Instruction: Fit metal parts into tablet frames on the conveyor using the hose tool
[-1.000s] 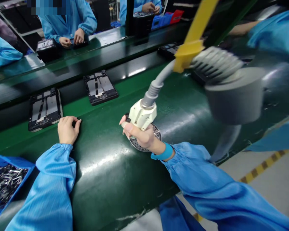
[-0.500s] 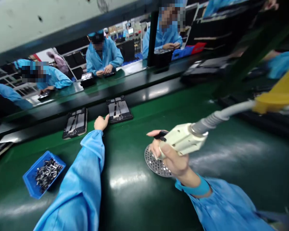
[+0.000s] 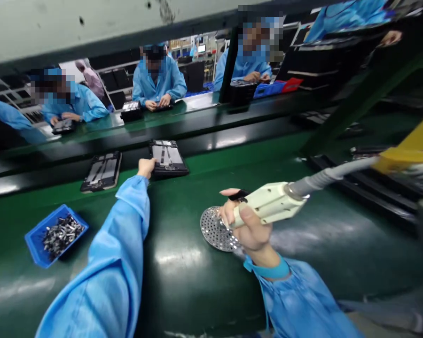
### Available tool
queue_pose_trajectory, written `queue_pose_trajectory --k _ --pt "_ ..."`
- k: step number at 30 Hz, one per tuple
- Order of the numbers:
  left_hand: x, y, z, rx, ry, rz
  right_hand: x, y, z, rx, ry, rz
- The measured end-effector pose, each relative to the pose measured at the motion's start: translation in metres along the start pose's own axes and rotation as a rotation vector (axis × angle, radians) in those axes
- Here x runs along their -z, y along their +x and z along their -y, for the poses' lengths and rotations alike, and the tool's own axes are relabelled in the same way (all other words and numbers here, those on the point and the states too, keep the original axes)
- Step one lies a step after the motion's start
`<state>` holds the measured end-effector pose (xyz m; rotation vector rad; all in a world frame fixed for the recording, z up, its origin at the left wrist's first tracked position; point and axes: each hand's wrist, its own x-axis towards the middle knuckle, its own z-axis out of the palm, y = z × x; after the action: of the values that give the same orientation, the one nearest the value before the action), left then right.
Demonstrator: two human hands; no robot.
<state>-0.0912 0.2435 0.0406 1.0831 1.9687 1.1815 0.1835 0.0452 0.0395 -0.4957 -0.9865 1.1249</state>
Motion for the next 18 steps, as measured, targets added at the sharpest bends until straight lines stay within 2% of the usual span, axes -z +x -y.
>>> queue_pose_trajectory --k 2,4,6,9,12,14,16,18 --pt "0.018 -0.014 0.004 0.045 -0.049 -0.068 0.000 0.001 0.003 -0.008 -0.009 -0.016" --pt "0.045 -0.037 0.014 0.059 -0.091 -0.090 -0.001 0.002 0.006 -0.020 -0.026 -0.022" --pt "0.075 -0.070 0.031 0.053 -0.156 -0.038 -0.002 0.002 0.009 -0.029 -0.045 -0.009" --pt "0.111 -0.141 0.070 0.049 -0.246 0.118 -0.006 0.001 0.014 -0.028 -0.056 0.016" --pt "0.126 -0.219 0.107 0.083 -0.219 0.217 -0.017 -0.006 0.020 -0.055 -0.067 0.066" --pt "0.129 -0.261 0.120 0.057 -0.107 0.329 -0.028 -0.015 0.025 -0.100 -0.073 0.128" --pt "0.131 -0.287 0.122 -0.002 0.090 0.445 -0.042 -0.028 0.030 -0.156 -0.064 0.190" --pt "0.138 -0.295 0.115 -0.068 0.294 0.512 -0.055 -0.042 0.033 -0.212 -0.051 0.236"
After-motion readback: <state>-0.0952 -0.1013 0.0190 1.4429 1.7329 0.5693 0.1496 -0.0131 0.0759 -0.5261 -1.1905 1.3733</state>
